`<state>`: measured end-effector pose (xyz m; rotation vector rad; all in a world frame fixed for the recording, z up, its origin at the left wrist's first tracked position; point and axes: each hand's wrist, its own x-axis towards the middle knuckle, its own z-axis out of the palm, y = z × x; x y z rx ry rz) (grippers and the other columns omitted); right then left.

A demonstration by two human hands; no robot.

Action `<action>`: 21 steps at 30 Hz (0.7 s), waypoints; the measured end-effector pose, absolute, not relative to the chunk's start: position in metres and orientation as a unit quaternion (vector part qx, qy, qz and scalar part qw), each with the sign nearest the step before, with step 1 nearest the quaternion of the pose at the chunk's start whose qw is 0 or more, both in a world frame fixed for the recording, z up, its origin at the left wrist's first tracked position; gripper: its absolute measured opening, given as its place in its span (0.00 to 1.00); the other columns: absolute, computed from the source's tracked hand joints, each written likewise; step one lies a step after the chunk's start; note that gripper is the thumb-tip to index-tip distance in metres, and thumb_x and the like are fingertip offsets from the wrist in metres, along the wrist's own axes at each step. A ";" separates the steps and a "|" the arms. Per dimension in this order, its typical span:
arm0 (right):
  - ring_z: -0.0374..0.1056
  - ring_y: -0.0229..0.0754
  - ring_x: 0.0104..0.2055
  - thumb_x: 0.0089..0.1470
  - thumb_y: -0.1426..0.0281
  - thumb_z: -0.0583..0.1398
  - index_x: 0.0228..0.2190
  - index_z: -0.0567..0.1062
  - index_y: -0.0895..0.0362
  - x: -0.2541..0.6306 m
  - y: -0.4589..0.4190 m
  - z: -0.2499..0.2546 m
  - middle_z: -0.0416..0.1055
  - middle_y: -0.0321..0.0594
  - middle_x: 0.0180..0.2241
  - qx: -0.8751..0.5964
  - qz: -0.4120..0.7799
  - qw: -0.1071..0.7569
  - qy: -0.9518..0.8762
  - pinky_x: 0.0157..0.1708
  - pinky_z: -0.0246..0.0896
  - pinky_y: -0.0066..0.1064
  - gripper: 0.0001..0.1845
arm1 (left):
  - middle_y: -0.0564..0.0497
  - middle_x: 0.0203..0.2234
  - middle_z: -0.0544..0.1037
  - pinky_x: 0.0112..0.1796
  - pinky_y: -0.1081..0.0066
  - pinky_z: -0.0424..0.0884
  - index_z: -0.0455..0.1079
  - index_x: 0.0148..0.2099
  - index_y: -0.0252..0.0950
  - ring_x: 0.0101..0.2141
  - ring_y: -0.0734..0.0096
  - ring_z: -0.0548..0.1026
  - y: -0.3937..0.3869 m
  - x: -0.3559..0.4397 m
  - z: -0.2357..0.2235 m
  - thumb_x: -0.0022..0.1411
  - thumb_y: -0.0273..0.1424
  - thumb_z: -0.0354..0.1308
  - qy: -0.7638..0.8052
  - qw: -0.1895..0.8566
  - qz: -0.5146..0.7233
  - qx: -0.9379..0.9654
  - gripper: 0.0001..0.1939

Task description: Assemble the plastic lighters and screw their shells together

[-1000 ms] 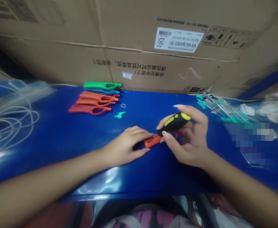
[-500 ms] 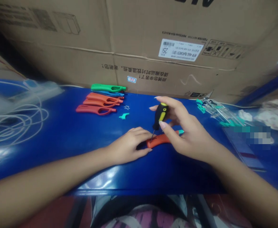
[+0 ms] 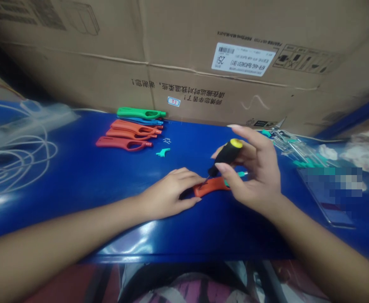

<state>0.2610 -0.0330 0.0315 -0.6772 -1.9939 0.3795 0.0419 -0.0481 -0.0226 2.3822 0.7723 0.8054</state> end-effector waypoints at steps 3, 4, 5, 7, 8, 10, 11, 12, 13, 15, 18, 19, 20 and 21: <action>0.76 0.45 0.38 0.56 0.70 0.67 0.62 0.64 0.47 0.263 -0.032 0.033 0.75 0.44 0.52 -0.229 0.005 0.479 -0.847 0.33 0.76 0.36 0.35 | 0.45 0.48 0.78 0.51 0.59 0.69 0.68 0.59 0.35 0.46 0.62 0.74 -0.048 0.042 -0.022 0.66 0.28 0.61 0.281 0.252 0.296 0.877 0.20; 0.76 0.45 0.39 0.58 0.70 0.65 0.62 0.64 0.48 0.263 -0.033 0.034 0.76 0.44 0.52 -0.220 -0.018 0.469 -0.855 0.34 0.76 0.36 0.33 | 0.45 0.49 0.78 0.52 0.59 0.69 0.68 0.59 0.35 0.47 0.62 0.74 -0.048 0.042 -0.022 0.66 0.28 0.61 0.281 0.253 0.295 0.878 0.20; 0.76 0.45 0.41 0.61 0.70 0.62 0.64 0.63 0.49 0.264 -0.035 0.035 0.76 0.44 0.52 -0.222 -0.014 0.460 -0.860 0.36 0.76 0.36 0.31 | 0.45 0.49 0.78 0.52 0.59 0.69 0.68 0.58 0.35 0.47 0.62 0.74 -0.048 0.042 -0.022 0.66 0.28 0.61 0.282 0.253 0.293 0.878 0.19; 0.76 0.44 0.43 0.66 0.72 0.54 0.66 0.60 0.50 0.263 -0.038 0.038 0.75 0.45 0.53 -0.246 0.051 0.446 -0.859 0.37 0.76 0.37 0.28 | 0.45 0.50 0.77 0.52 0.60 0.69 0.69 0.57 0.36 0.48 0.62 0.73 -0.048 0.042 -0.022 0.65 0.28 0.61 0.286 0.254 0.287 0.878 0.18; 0.76 0.43 0.43 0.67 0.73 0.52 0.65 0.61 0.50 0.263 -0.039 0.039 0.75 0.45 0.52 -0.256 0.088 0.443 -0.855 0.36 0.76 0.36 0.27 | 0.45 0.50 0.77 0.52 0.60 0.69 0.69 0.56 0.36 0.48 0.62 0.73 -0.048 0.042 -0.022 0.65 0.28 0.61 0.287 0.254 0.284 0.879 0.17; 0.76 0.42 0.38 0.65 0.72 0.55 0.62 0.66 0.49 0.263 -0.040 0.043 0.77 0.42 0.46 -0.266 0.099 0.448 -0.848 0.33 0.75 0.33 0.25 | 0.45 0.49 0.77 0.52 0.60 0.69 0.69 0.56 0.36 0.48 0.62 0.73 -0.048 0.042 -0.023 0.66 0.28 0.61 0.288 0.256 0.282 0.879 0.17; 0.76 0.41 0.36 0.63 0.72 0.60 0.59 0.69 0.49 0.264 -0.040 0.044 0.79 0.40 0.43 -0.265 0.066 0.454 -0.848 0.31 0.74 0.32 0.24 | 0.46 0.50 0.77 0.52 0.60 0.69 0.69 0.57 0.36 0.48 0.62 0.73 -0.048 0.042 -0.023 0.66 0.29 0.61 0.287 0.257 0.282 0.879 0.18; 0.76 0.41 0.33 0.60 0.71 0.64 0.58 0.71 0.49 0.266 -0.039 0.046 0.79 0.39 0.40 -0.260 0.018 0.454 -0.852 0.29 0.73 0.31 0.25 | 0.46 0.50 0.77 0.51 0.60 0.69 0.68 0.58 0.36 0.47 0.62 0.73 -0.048 0.042 -0.023 0.66 0.29 0.60 0.285 0.258 0.283 0.879 0.18; 0.76 0.41 0.33 0.57 0.70 0.66 0.57 0.72 0.49 0.267 -0.038 0.047 0.80 0.38 0.38 -0.255 -0.031 0.449 -0.856 0.29 0.73 0.30 0.27 | 0.46 0.50 0.77 0.51 0.60 0.69 0.68 0.59 0.36 0.47 0.62 0.73 -0.048 0.042 -0.022 0.67 0.29 0.60 0.284 0.260 0.283 0.878 0.19; 0.77 0.43 0.37 0.59 0.69 0.65 0.60 0.70 0.50 0.270 -0.037 0.049 0.81 0.41 0.42 -0.244 -0.069 0.437 -0.863 0.32 0.74 0.32 0.28 | 0.45 0.50 0.77 0.52 0.59 0.69 0.67 0.59 0.36 0.48 0.62 0.73 -0.048 0.042 -0.022 0.67 0.30 0.59 0.281 0.260 0.286 0.879 0.19; 0.77 0.42 0.39 0.67 0.71 0.53 0.64 0.65 0.50 0.272 -0.037 0.050 0.76 0.44 0.53 -0.251 0.073 0.431 -0.864 0.35 0.76 0.35 0.25 | 0.45 0.51 0.77 0.52 0.59 0.69 0.68 0.58 0.35 0.49 0.62 0.73 -0.048 0.042 -0.022 0.66 0.29 0.60 0.285 0.256 0.284 0.879 0.18; 0.77 0.40 0.36 0.68 0.72 0.51 0.63 0.65 0.50 0.272 -0.038 0.049 0.75 0.43 0.53 -0.250 0.122 0.431 -0.858 0.33 0.75 0.34 0.25 | 0.45 0.50 0.77 0.52 0.60 0.69 0.69 0.57 0.35 0.49 0.62 0.73 -0.049 0.042 -0.022 0.66 0.29 0.60 0.287 0.255 0.283 0.879 0.17; 0.76 0.39 0.33 0.68 0.72 0.51 0.62 0.66 0.49 0.271 -0.038 0.048 0.77 0.43 0.51 -0.247 0.145 0.434 -0.854 0.32 0.75 0.33 0.24 | 0.45 0.50 0.77 0.52 0.60 0.69 0.69 0.56 0.36 0.49 0.62 0.73 -0.048 0.042 -0.022 0.66 0.29 0.60 0.289 0.254 0.281 0.879 0.17; 0.75 0.38 0.31 0.67 0.72 0.54 0.60 0.68 0.49 0.271 -0.038 0.048 0.78 0.41 0.47 -0.243 0.132 0.441 -0.854 0.30 0.74 0.32 0.23 | 0.46 0.50 0.77 0.51 0.60 0.69 0.69 0.56 0.36 0.48 0.62 0.73 -0.048 0.042 -0.022 0.67 0.30 0.60 0.291 0.255 0.279 0.879 0.16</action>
